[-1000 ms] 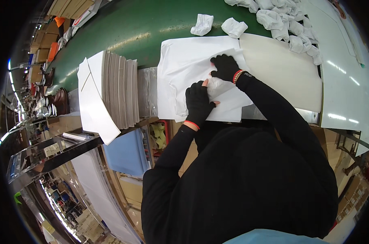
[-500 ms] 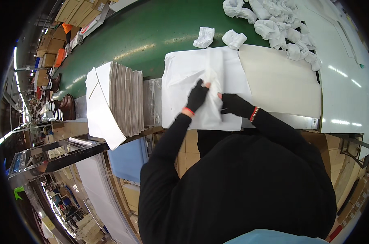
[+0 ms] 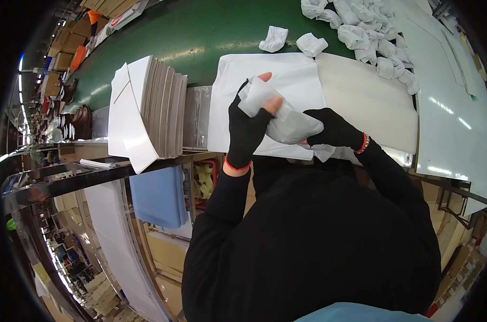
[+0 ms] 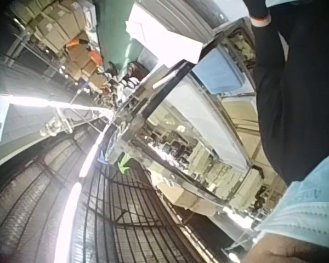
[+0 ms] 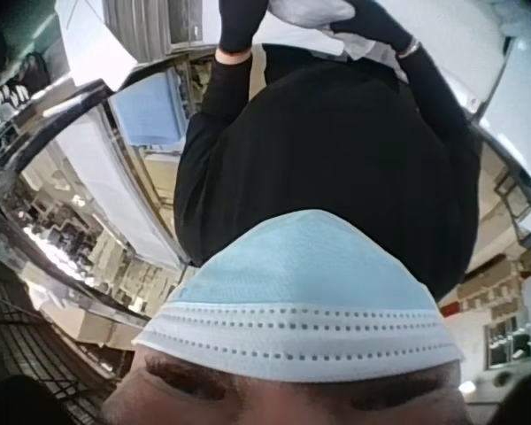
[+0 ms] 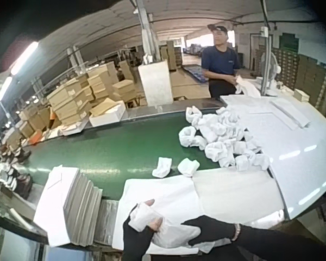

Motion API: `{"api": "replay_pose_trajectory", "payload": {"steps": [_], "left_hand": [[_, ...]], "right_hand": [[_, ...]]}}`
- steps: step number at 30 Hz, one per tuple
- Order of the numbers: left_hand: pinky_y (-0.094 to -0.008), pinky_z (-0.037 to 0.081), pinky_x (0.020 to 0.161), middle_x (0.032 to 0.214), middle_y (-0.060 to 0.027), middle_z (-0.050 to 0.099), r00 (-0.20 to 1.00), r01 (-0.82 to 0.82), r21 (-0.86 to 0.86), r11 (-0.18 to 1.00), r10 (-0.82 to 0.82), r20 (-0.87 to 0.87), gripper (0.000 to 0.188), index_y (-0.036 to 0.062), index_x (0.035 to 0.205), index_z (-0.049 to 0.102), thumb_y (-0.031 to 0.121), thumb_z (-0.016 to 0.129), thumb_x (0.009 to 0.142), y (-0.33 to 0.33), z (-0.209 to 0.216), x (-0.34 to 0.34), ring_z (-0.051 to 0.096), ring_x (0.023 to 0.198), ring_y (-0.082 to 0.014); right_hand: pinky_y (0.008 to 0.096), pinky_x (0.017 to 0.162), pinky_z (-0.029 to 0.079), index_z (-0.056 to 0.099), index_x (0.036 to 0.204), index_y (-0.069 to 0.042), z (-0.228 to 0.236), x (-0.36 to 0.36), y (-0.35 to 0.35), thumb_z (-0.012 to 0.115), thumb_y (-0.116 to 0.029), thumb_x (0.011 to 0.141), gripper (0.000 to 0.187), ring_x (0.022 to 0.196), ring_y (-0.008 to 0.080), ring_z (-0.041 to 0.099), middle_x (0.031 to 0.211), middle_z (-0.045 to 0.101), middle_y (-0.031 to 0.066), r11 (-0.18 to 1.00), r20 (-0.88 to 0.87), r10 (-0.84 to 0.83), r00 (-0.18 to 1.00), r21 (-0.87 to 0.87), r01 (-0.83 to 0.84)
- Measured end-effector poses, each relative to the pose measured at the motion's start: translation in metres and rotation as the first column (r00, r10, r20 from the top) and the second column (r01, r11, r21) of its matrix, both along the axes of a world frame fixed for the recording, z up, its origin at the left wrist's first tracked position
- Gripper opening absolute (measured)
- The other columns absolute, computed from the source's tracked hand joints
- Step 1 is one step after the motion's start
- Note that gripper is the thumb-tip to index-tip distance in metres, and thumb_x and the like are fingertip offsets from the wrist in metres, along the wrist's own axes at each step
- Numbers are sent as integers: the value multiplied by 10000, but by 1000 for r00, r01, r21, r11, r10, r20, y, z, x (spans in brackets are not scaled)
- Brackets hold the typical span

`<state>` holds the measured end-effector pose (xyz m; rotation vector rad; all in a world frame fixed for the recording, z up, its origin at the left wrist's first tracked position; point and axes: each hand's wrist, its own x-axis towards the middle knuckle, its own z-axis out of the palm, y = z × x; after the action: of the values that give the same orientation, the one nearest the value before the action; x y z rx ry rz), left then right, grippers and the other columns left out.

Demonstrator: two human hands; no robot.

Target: The person wraps small white items in white paper sheets on a green workbench. They fold the paper around each item and place the wrapped bundle into a cardboard box. The process is repeated continuously throughout the video.

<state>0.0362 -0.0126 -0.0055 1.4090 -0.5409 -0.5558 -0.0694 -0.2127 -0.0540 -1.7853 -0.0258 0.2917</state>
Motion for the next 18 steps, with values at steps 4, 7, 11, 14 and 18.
{"api": "replay_pose_trajectory", "payload": {"steps": [4, 7, 11, 14, 18], "left_hand": [[-258, 444, 840, 1002, -53, 610, 996, -48, -70, 996, 42, -83, 507, 6, 1312, 489, 150, 669, 861, -13, -40, -8, 565, 934, -123], [-278, 448, 868, 1037, -72, 634, 874, -297, 98, 950, 229, 429, 436, -4, 1278, 520, 165, 633, 892, -26, -57, -13, 576, 967, -145], [-305, 484, 813, 1015, -143, 676, 992, 11, 87, 996, -22, 128, 478, 42, 1217, 580, 247, 713, 806, -13, -49, -28, 657, 934, -211], [-271, 503, 785, 950, -128, 690, 880, 42, 411, 911, -229, 417, 540, 16, 1148, 610, 269, 805, 713, -21, -12, -45, 677, 875, -161], [-273, 523, 622, 758, -86, 692, 954, -84, 300, 950, -11, 301, 508, 11, 1069, 619, 220, 850, 667, -11, -25, -25, 676, 650, -135]], "right_hand": [[314, 888, 468, 638, 1137, -36, 19, -16, 3, 818, -178, 694, 499, 965, 154, 621, 1029, 692, 70, 997, -31, 78, 996, 31, -78], [310, 894, 466, 645, 1131, -42, 10, -23, 2, 817, -184, 695, 490, 957, 157, 626, 1040, 692, 70, 997, -57, 56, 997, 52, -53], [303, 873, 471, 646, 1118, -42, 7, -18, -12, 811, -194, 708, 467, 925, 169, 640, 1041, 692, 74, 995, -174, 86, 981, 58, -76], [287, 801, 485, 650, 1033, -8, -12, -15, -19, 762, -200, 739, 369, 827, 155, 633, 952, 693, 91, 992, 30, 104, 994, -70, -102], [295, 794, 487, 654, 1065, -23, 10, -18, -6, 808, -293, 674, 499, 859, 184, 645, 963, 692, 93, 1000, -94, -26, 995, 2, 27]]}}
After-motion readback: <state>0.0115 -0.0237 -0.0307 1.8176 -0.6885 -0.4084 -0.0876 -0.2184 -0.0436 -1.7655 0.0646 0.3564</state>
